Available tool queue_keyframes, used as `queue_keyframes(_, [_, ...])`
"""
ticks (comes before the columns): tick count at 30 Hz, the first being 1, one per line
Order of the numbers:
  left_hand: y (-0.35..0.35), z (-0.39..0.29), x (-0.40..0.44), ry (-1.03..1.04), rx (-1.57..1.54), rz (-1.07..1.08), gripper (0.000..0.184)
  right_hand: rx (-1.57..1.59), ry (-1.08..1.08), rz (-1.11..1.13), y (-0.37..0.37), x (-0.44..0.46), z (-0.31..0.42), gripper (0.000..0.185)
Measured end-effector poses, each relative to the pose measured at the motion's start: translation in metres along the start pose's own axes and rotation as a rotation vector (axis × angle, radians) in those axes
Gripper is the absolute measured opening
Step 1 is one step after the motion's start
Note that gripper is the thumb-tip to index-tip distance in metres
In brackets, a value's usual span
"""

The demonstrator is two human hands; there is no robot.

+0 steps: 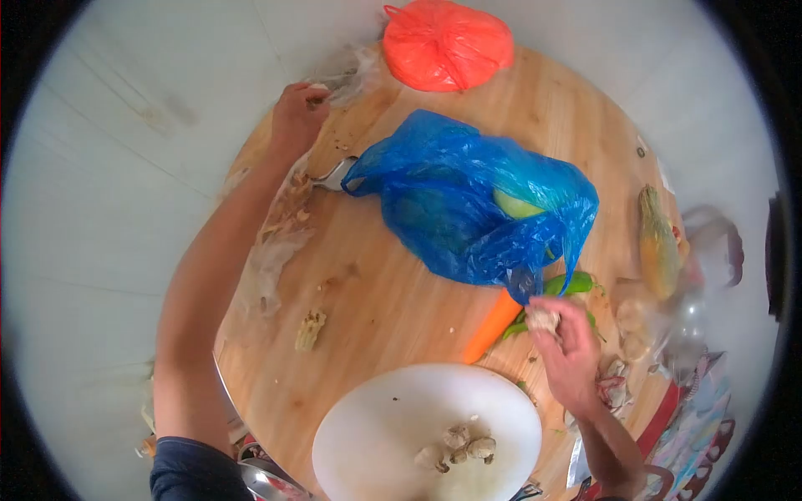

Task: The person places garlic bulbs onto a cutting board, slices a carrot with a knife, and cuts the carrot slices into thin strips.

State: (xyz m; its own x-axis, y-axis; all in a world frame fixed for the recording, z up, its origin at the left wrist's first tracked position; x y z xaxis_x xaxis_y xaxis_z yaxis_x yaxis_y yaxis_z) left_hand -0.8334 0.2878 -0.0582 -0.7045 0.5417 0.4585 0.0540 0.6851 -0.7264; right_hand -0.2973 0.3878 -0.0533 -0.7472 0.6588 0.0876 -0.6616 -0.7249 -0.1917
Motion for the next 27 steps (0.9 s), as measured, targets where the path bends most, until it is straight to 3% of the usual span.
queue_keyframes(1, [-0.018,-0.033,-0.022,-0.019,-0.059,0.044,0.029,0.008,0.0,-0.005,-0.009,-0.021,0.001,0.042])
queue_keyframes(3, [-0.028,-0.085,-0.087,-0.192,-0.425,0.395,0.03,0.025,0.346,-0.007,-0.021,-0.067,-0.024,0.046])
queue_keyframes(4, [-0.035,-0.116,-0.13,0.005,-0.33,0.396,0.029,0.034,0.35,-0.014,-0.022,-0.083,-0.026,0.046])
queue_keyframes(5, [-0.035,-0.129,-0.175,-0.101,-0.595,0.568,0.032,-0.02,0.272,0.059,-0.019,-0.096,-0.024,0.045])
queue_keyframes(7, [-0.063,-0.198,-0.25,0.202,-0.352,0.693,0.035,-0.099,0.219,0.084,-0.024,-0.117,-0.016,0.044])
queue_keyframes(9, [-0.072,-0.229,-0.32,0.005,-0.441,0.985,0.043,-0.238,-0.183,0.313,-0.002,-0.131,0.027,0.042])
queue_keyframes(13, [-0.09,-0.267,-0.406,0.337,-0.494,1.001,0.046,-0.365,-0.308,0.42,0.007,-0.183,0.045,0.045])
queue_keyframes(15, [-0.092,-0.283,-0.434,0.442,-0.488,1.012,0.049,-0.477,-0.524,0.475,0.011,-0.21,0.045,0.037])
queue_keyframes(21, [-0.083,-0.3,-0.472,0.597,-0.308,0.893,0.054,-0.538,-0.515,0.453,0.005,-0.254,0.014,0.039])
queue_keyframes(23, [-0.09,-0.299,-0.487,0.633,-0.307,0.919,0.054,-0.535,-0.508,0.377,0.002,-0.259,0.014,0.026])
queue_keyframes(27, [-0.104,-0.305,-0.517,0.651,-0.239,0.934,0.053,-0.455,-0.434,0.351,0.0,-0.277,0.001,0.03])
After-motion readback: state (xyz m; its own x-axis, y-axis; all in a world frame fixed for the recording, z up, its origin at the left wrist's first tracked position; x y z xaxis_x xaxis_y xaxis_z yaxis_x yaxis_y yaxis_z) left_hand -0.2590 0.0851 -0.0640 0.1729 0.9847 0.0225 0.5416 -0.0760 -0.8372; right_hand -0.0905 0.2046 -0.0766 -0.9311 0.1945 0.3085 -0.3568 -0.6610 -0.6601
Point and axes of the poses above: each hand's wrist, its own x-axis towards the middle knuckle, its own y-axis out of the palm, z = x × y, the point moved 8 cm from there along x, towards the middle knuckle, and after that the axes turned 7 degrees about -y, right-handed, at the moved point
